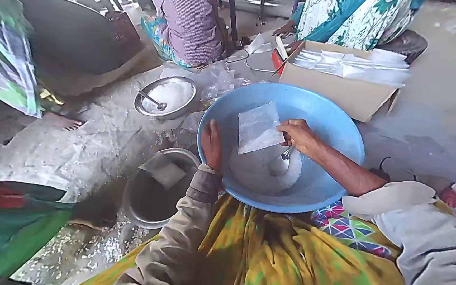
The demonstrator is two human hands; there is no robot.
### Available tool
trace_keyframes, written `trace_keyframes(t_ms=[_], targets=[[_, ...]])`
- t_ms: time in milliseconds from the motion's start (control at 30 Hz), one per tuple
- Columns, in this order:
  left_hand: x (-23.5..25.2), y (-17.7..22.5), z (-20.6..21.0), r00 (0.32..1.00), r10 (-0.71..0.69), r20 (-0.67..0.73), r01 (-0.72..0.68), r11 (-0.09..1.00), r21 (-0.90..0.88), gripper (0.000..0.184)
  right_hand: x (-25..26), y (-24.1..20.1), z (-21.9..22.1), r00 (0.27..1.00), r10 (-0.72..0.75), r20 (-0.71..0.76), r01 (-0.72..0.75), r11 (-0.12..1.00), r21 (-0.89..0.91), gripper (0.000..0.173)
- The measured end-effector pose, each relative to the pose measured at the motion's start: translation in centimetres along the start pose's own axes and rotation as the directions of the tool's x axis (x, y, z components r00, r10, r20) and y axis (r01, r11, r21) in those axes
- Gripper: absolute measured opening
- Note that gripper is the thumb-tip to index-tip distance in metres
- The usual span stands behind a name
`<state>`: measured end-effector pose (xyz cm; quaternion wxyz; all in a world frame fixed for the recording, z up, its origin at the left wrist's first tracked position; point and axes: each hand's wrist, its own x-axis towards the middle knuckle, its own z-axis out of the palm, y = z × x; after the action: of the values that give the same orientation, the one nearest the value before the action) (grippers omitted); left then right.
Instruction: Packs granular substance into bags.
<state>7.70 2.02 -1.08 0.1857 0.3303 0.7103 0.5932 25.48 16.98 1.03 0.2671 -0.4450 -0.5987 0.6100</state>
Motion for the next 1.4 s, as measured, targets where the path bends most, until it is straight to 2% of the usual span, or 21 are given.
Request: trace_keyframes(t_ms=[33,67,133,200,267,300,367,467,533,600,667,733,800,867,933,1000,1100,1200,1267,1300,1400], targets=[[0.1,0.2,-0.1,0.989,0.123,-0.080,-0.118,0.991,0.066,0.053,0.1,0.0,-0.1,1.000,0.022,-0.019,-0.022,1.000,0.009,0.018],[0.0,0.5,-0.1,0.968,0.237,-0.084,-0.225,0.966,0.128,0.051,0.2,0.0,-0.1,0.999,0.037,-0.029,-0.037,0.999,0.023,0.020],[-0.4,0.9,0.2,0.913,0.394,0.102,-0.407,0.887,0.219,0.047,0.2,0.0,-0.1,0.997,0.065,-0.031,-0.063,0.996,0.062,0.026],[-1.1,1.4,1.0,0.820,0.443,0.363,-0.554,0.772,0.312,0.050,-0.2,-0.4,0.3,0.995,0.095,-0.031,-0.091,0.991,0.098,0.025],[-1.7,1.7,2.2,0.729,0.477,0.491,-0.673,0.628,0.389,0.048,-0.6,-0.8,0.6,0.991,0.126,-0.037,-0.120,0.984,0.134,0.020],[-1.8,1.7,2.4,0.711,0.483,0.512,-0.696,0.591,0.408,0.038,-0.7,-0.9,0.7,0.991,0.126,-0.034,-0.120,0.981,0.152,0.017],[-1.8,1.5,2.4,0.756,0.465,0.460,-0.649,0.622,0.438,0.021,-0.7,-0.7,0.7,0.995,0.105,-0.001,-0.103,0.977,0.188,0.016],[-0.8,1.2,1.7,0.920,0.299,0.252,-0.381,0.827,0.412,0.029,-0.8,-0.4,0.7,1.000,0.027,0.013,-0.028,0.993,0.118,0.030],[0.4,0.9,1.2,0.974,0.168,0.155,-0.213,0.912,0.350,0.029,-1.0,-0.4,0.9,0.995,-0.073,0.068,0.073,0.997,0.008,0.027],[0.9,0.4,1.0,0.981,0.126,0.144,-0.167,0.933,0.319,0.029,-1.3,-0.2,1.2,0.966,-0.171,0.193,0.193,0.975,-0.106,0.025],[0.7,0.7,1.3,0.967,0.122,0.224,-0.196,0.917,0.346,0.030,-1.8,0.0,1.7,0.932,-0.210,0.295,0.268,0.948,-0.171,0.029],[0.2,0.9,1.7,0.922,0.167,0.350,-0.291,0.895,0.339,0.027,-2.1,0.3,2.2,0.913,-0.215,0.348,0.299,0.931,-0.209,0.032],[-0.2,0.7,2.0,0.850,0.249,0.464,-0.408,0.868,0.284,0.022,-2.1,0.8,2.4,0.909,-0.209,0.360,0.303,0.925,-0.228,0.028],[0.0,0.6,2.2,0.813,0.267,0.518,-0.437,0.867,0.239,0.021,-1.9,1.2,2.4,0.915,-0.207,0.347,0.296,0.927,-0.228,0.023],[0.0,0.8,2.1,0.842,0.264,0.472,-0.391,0.899,0.196,0.024,-1.7,1.4,2.3,0.929,-0.239,0.284,0.311,0.919,-0.242,0.026],[0.0,1.0,1.8,0.910,0.209,0.358,-0.259,0.961,0.098,0.029,-1.0,1.6,2.0,0.940,-0.304,0.153,0.339,0.883,-0.324,0.035],[0.5,0.8,1.2,0.967,0.151,0.203,-0.127,0.984,-0.126,0.028,0.5,1.9,0.7,0.960,-0.279,-0.018,0.247,0.875,-0.418,0.053],[1.3,0.3,1.0,0.992,0.094,0.081,-0.068,0.957,-0.281,0.027,1.5,2.4,-0.2,0.993,-0.072,-0.096,0.037,0.947,-0.318,0.067],[1.8,0.0,0.8,0.998,0.043,0.049,-0.022,0.935,-0.354,0.026,1.5,2.1,-0.4,0.994,0.105,-0.024,-0.108,0.982,-0.153,0.075],[2.0,-0.1,0.8,0.999,0.024,0.042,-0.007,0.924,-0.382,0.025,1.6,2.1,-0.4,0.989,0.148,0.029,-0.145,0.986,-0.077,0.074],[2.4,-0.4,0.8,0.999,0.008,0.052,0.014,0.910,-0.414,0.023,1.5,1.5,0.1,0.980,0.153,0.124,-0.165,0.982,0.096,0.056]])
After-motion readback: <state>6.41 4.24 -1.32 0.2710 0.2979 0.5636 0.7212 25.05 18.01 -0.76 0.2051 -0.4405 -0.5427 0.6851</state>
